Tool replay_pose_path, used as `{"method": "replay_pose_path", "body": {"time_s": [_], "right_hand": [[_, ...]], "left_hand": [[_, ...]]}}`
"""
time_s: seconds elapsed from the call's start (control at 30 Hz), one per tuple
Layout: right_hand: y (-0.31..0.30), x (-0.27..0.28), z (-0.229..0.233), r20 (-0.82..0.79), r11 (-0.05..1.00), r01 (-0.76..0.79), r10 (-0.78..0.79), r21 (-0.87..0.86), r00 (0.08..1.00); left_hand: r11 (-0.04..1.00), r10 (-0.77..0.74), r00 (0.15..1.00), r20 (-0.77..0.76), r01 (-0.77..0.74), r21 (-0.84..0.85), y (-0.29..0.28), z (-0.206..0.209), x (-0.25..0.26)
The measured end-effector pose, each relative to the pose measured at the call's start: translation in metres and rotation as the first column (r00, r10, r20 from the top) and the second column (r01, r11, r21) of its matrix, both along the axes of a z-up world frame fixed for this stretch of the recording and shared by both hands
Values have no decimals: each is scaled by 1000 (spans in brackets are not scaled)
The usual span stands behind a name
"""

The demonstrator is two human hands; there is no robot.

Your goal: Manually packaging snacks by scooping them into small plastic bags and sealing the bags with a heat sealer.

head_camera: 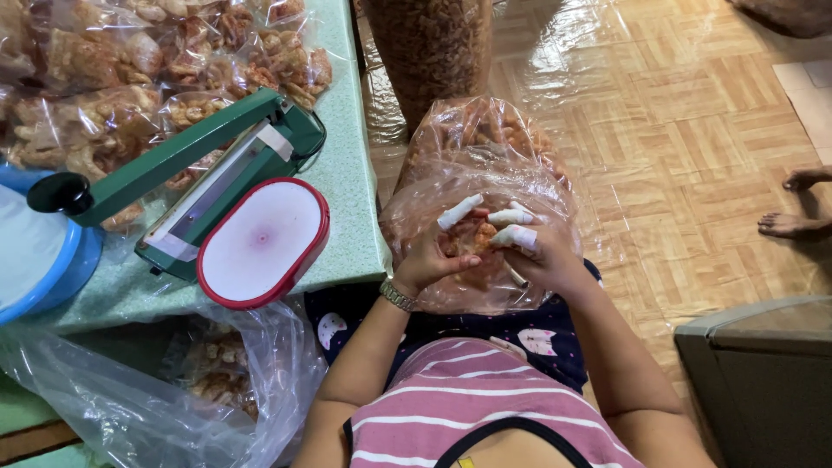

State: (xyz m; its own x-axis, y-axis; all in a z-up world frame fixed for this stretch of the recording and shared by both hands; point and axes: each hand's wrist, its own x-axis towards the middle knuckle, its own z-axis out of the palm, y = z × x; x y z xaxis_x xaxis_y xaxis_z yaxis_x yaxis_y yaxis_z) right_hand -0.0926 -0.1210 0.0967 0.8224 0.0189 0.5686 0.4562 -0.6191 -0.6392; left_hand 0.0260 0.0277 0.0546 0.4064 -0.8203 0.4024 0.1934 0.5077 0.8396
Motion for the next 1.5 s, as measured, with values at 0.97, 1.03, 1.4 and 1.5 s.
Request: {"method": "replay_pose_path", "body": {"time_s": [0.97,1.03,1.4,1.5], "right_hand": [[-14,-23,-48,-291,971,-52,-19,-233,956],[-2,-19,-21,-321,969,-72,-7,-235,947],[-3,-18,-15,-467,969,53,69,243,882],[-4,-16,-16,-498,953,89,70,289,864]], "left_hand": [[944,-100,835,542,-92,317,12,56,-7],[958,-71,887,456,-68,280,8,52,-4],[989,-5,976,217,-27,145,11,19,10],[990,6,974,226,-38,139,13,21,8]]}}
